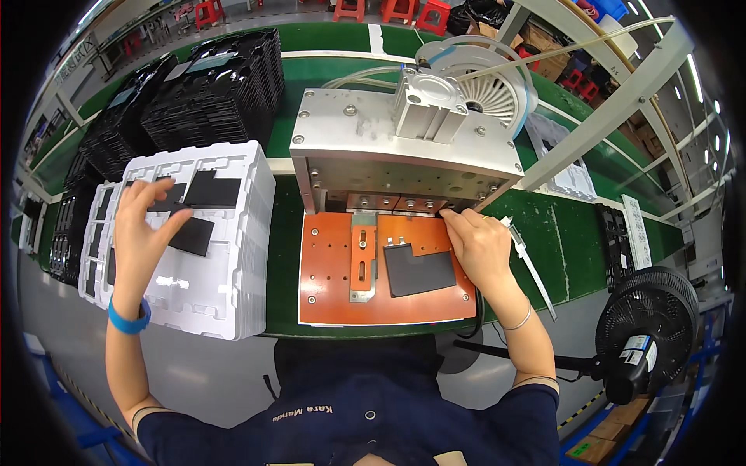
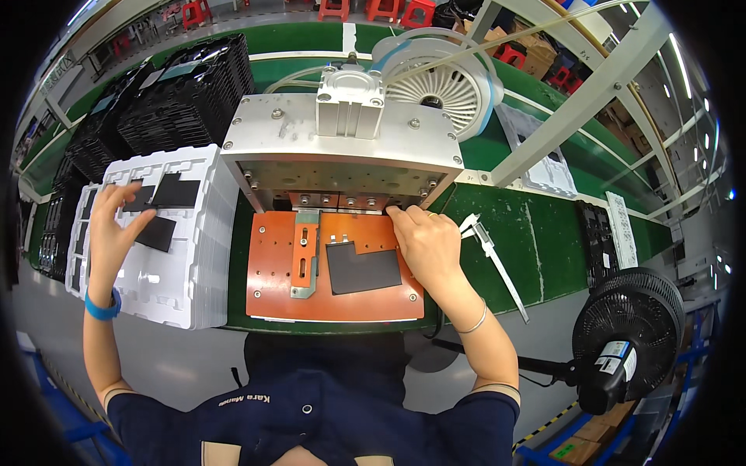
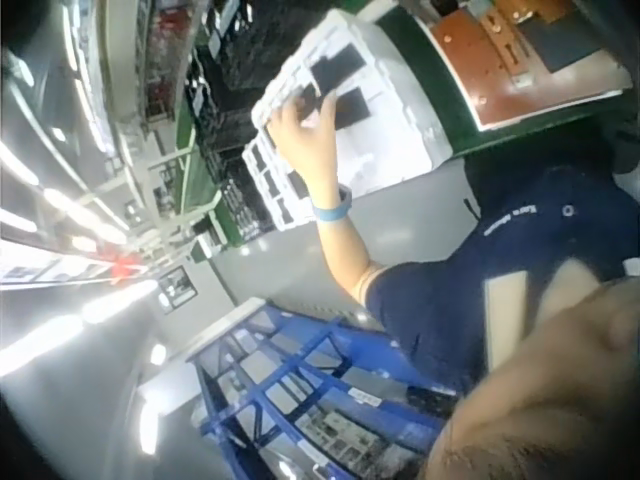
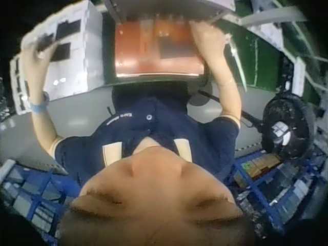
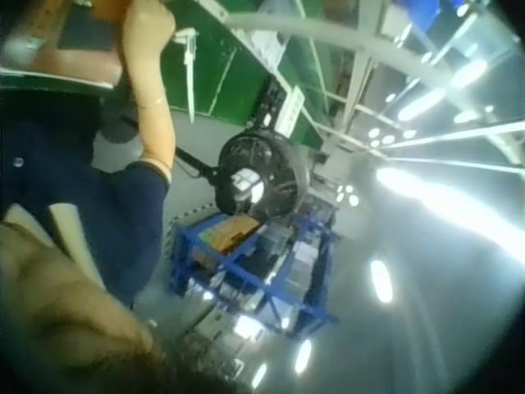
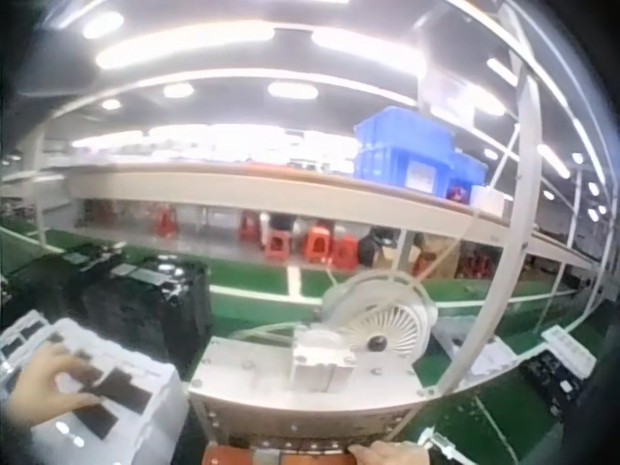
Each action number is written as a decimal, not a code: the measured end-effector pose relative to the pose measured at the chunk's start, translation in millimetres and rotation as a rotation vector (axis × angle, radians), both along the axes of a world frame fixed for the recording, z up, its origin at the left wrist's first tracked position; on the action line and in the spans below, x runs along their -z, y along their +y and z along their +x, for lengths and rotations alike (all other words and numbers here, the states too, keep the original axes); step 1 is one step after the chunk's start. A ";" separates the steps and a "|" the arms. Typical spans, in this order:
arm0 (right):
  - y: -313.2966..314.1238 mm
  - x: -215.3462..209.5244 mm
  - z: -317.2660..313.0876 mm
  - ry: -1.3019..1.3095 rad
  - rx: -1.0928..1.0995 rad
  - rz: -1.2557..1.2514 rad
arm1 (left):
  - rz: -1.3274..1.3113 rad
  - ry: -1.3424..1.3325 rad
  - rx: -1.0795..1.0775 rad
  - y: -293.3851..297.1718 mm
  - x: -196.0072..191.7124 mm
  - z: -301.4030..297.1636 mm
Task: The person repeatedly picks up small black rectangular components from a white tray and places them into a metal jig on a workbench. They then press down on a silver metal plate to secure the components before removing them and placing them back into the tray.
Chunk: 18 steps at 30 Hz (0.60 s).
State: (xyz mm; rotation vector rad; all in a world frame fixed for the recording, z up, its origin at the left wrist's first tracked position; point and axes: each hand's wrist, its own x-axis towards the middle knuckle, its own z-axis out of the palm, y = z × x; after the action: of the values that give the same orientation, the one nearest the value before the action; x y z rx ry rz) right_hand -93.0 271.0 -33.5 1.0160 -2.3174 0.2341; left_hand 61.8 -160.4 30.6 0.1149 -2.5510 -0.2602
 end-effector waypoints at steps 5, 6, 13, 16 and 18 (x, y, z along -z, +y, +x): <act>-5.7 -4.9 -1.5 0.040 -0.047 -0.099 | 0.201 -0.082 -0.058 19.9 -1.2 30.1; -8.2 -6.3 1.1 -0.005 -0.056 -0.139 | 0.178 -0.080 -0.050 14.9 -0.4 38.0; 6.3 -38.7 64.3 -0.618 -0.192 -0.205 | 0.016 -0.104 0.168 -11.9 -2.8 53.0; 3.1 -31.4 67.6 -0.605 -0.213 -0.202 | 0.067 -0.193 0.296 -17.9 8.3 38.7; 4.3 -23.0 65.4 -0.608 -0.198 -0.228 | 0.000 -0.212 0.330 -21.2 15.8 31.4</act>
State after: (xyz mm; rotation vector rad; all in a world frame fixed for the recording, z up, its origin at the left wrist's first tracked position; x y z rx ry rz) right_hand -27.6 275.3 -10.4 1.1710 -2.6226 0.9814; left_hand 93.2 -181.6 14.7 -0.2966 -2.7734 -0.3911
